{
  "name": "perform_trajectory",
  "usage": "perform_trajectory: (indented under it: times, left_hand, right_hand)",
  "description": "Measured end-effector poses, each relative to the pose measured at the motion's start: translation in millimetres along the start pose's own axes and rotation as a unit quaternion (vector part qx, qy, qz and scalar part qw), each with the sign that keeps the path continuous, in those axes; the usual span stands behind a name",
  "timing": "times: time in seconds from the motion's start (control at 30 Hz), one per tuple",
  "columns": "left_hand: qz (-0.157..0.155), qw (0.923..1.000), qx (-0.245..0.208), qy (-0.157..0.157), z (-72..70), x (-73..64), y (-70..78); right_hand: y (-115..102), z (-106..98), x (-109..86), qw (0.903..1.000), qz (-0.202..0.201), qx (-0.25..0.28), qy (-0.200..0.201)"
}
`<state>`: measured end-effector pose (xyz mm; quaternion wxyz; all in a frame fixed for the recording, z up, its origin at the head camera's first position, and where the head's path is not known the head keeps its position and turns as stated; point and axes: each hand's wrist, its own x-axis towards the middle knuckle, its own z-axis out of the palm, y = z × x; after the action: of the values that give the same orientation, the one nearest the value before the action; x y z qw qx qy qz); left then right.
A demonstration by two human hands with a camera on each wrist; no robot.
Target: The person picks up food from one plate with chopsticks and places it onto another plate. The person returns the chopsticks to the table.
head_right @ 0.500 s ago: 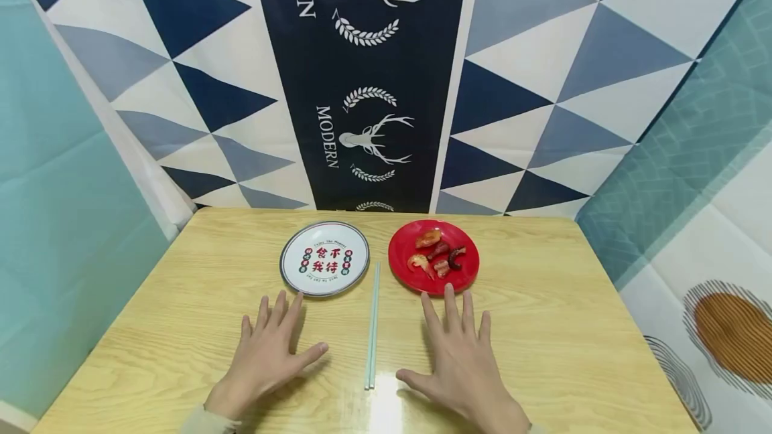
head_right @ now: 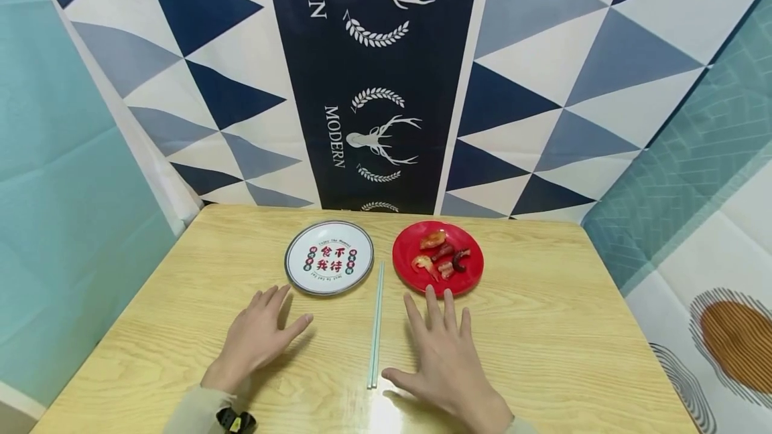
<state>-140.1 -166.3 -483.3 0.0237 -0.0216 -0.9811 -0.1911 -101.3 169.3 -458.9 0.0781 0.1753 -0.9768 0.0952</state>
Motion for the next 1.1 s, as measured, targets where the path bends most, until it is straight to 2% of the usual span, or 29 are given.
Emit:
perform_trajectory:
  times: [0.2,0.53,0.83,0.97,1.1]
  left_hand:
    - [-0.006,0.9999,-0.011,0.012,0.0,10.7,-6.6]
    - [-0.038,0.9984,-0.037,0.018,-2.4,29.7,-13.9]
    - [-0.071,0.9912,-0.112,0.010,-7.6,51.7,-12.1]
    - [-0.089,0.9815,-0.170,0.008,-10.5,60.5,-11.3]
    - [-0.130,0.9603,-0.247,0.001,-10.5,65.9,-12.2]
  right_hand:
    - [-3.5,1.0,9.0,0.9994,-0.033,-0.008,0.002]
    - [-14.8,0.1,26.4,0.9954,-0.094,-0.017,0.003]
    - [-23.3,-7.2,39.2,0.9925,-0.122,-0.012,-0.005]
    - [-27.3,-9.3,43.1,0.9899,-0.140,-0.015,-0.013]
    - [-31.8,-10.0,45.6,0.9864,-0.163,-0.015,-0.018]
